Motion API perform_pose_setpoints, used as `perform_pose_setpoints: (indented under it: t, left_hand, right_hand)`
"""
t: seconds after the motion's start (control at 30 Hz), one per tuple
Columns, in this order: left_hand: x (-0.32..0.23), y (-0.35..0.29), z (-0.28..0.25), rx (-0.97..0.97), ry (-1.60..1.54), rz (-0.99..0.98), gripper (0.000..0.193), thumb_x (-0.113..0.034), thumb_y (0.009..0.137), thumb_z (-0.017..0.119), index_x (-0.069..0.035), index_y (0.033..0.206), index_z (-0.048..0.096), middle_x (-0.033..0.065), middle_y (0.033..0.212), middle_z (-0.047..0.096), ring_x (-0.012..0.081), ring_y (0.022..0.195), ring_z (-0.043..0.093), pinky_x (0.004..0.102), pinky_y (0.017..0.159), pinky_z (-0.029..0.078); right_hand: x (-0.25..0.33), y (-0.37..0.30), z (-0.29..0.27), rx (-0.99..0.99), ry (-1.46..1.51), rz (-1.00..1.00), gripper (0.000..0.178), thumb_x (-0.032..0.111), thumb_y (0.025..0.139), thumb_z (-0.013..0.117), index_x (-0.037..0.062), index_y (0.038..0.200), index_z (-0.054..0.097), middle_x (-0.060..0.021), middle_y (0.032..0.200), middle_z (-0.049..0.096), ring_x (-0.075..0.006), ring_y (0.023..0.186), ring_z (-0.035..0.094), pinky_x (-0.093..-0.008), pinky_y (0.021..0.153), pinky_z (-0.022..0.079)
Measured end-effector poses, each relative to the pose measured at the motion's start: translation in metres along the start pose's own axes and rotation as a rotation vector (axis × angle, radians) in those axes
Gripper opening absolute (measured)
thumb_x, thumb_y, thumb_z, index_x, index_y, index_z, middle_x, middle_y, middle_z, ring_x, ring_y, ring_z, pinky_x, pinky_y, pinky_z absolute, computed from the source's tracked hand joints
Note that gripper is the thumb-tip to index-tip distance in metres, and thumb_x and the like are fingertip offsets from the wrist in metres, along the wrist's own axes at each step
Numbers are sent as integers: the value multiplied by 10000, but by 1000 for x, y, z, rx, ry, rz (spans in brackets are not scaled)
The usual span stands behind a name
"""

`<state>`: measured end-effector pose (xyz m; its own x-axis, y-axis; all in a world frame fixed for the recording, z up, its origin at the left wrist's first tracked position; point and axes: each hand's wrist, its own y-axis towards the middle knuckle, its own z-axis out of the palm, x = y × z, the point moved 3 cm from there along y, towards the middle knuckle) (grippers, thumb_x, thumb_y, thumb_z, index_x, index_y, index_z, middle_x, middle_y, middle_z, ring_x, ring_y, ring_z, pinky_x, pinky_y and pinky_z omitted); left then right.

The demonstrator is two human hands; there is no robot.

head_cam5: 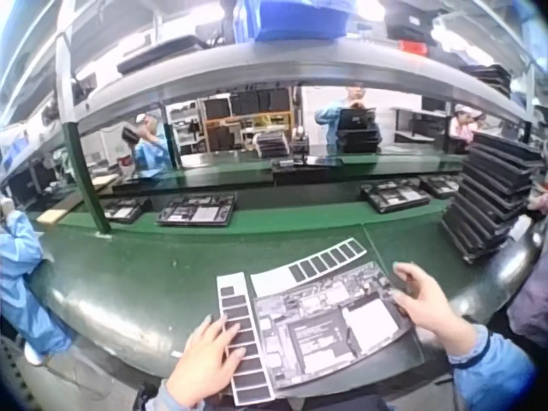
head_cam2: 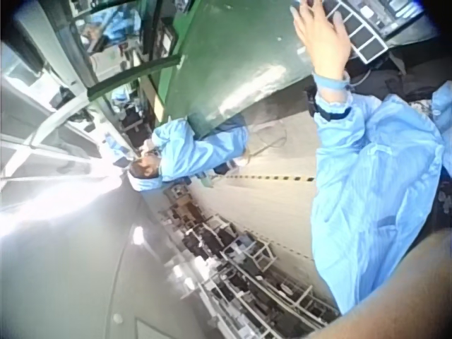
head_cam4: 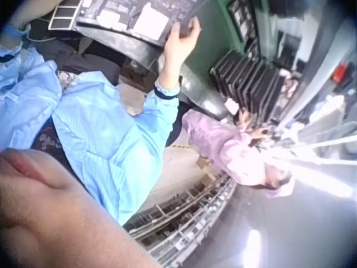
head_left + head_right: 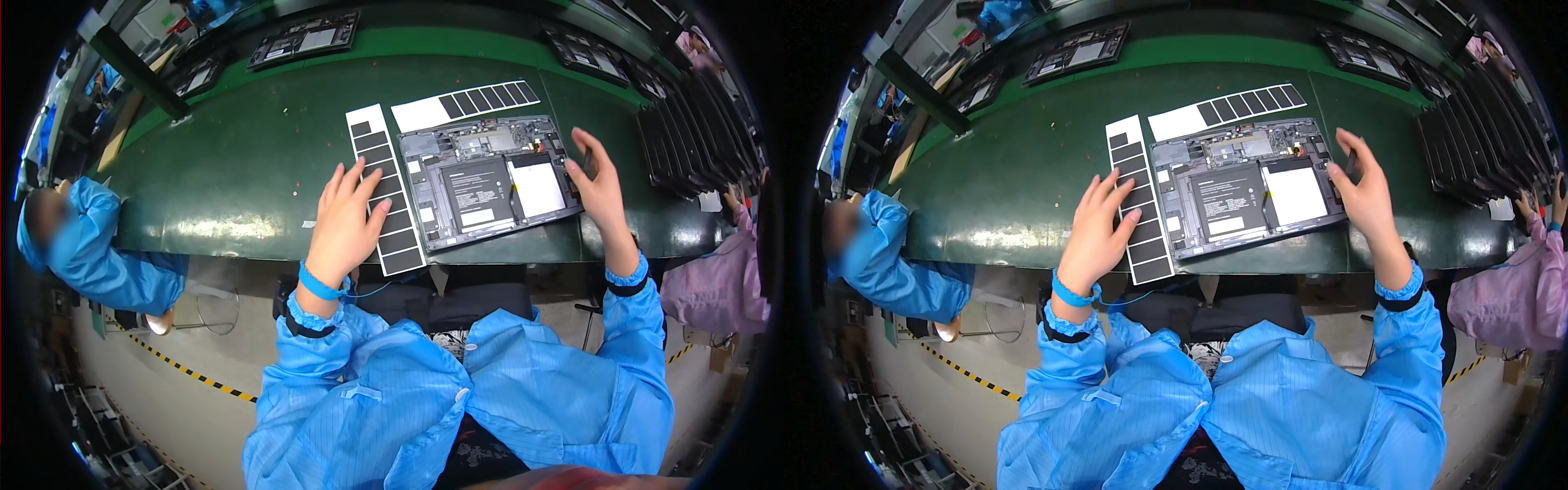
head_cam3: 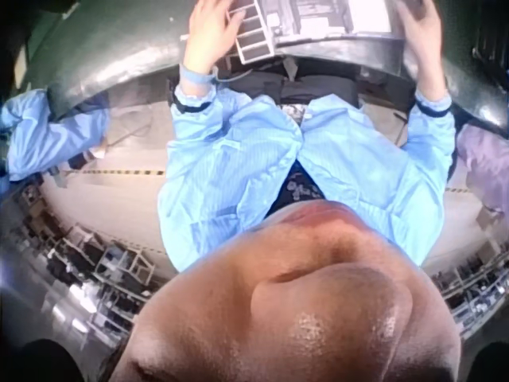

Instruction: Assembling internal components of tablets on a factory production line.

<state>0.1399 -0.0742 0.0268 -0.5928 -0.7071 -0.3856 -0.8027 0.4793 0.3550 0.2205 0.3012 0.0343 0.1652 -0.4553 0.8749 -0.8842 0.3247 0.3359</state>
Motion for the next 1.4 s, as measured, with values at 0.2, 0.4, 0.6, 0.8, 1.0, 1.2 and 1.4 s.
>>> perform_pose_setpoints:
  t: [0.2,0.4,0.6,0.8,1.0,1.2,1.4]
  left_hand:
    - [-43,80,-39,45,-258,67,324,-245,869,624,13,1060,663,203,1009,674,364,939,649,387,837,504]
    - [-46,153,54,315,-79,154,648,-516,925,486,7,1307,519,285,1275,532,387,1213,506,406,1031,400]
    - [-24,151,69,329,-20,205,725,-649,898,414,-99,1362,498,285,1414,391,436,1336,349,521,1087,304]
    - [-29,151,65,375,36,208,674,-623,916,419,-118,1348,528,309,1439,338,457,1354,311,502,1108,280]
    - [-27,152,71,349,44,232,660,-628,916,413,-138,1340,540,303,1436,349,464,1349,314,513,1105,277]
    - [-30,150,69,325,17,188,645,-598,930,406,-133,1365,511,285,1446,349,441,1360,311,498,1110,274]
    - [-31,149,67,376,54,180,653,-608,929,399,-138,1370,505,271,1457,343,432,1371,297,497,1113,269]
  right_hand:
    - [72,70,44,279,179,45,361,250,978,548,-44,1187,566,-194,1011,675,-194,871,673,-288,776,543]
    - [20,139,113,254,345,267,440,344,966,553,-78,1083,586,-193,948,688,-204,805,686,-277,705,542]
    - [-3,145,126,154,192,222,192,183,875,619,-6,842,630,-95,637,648,-158,531,635,-247,502,500]
    - [3,146,126,99,-56,125,235,195,810,611,-23,872,674,-124,707,697,-161,640,690,-274,629,551]
    - [10,146,123,145,-37,266,208,175,854,640,-27,891,670,-114,765,690,-165,686,693,-258,608,549]
    - [0,147,124,106,-74,121,212,154,838,663,-48,900,688,-135,810,693,-177,739,707,-265,642,572]
    - [11,142,124,106,-136,92,238,198,758,671,-15,849,722,-115,690,701,-169,647,697,-268,658,562]
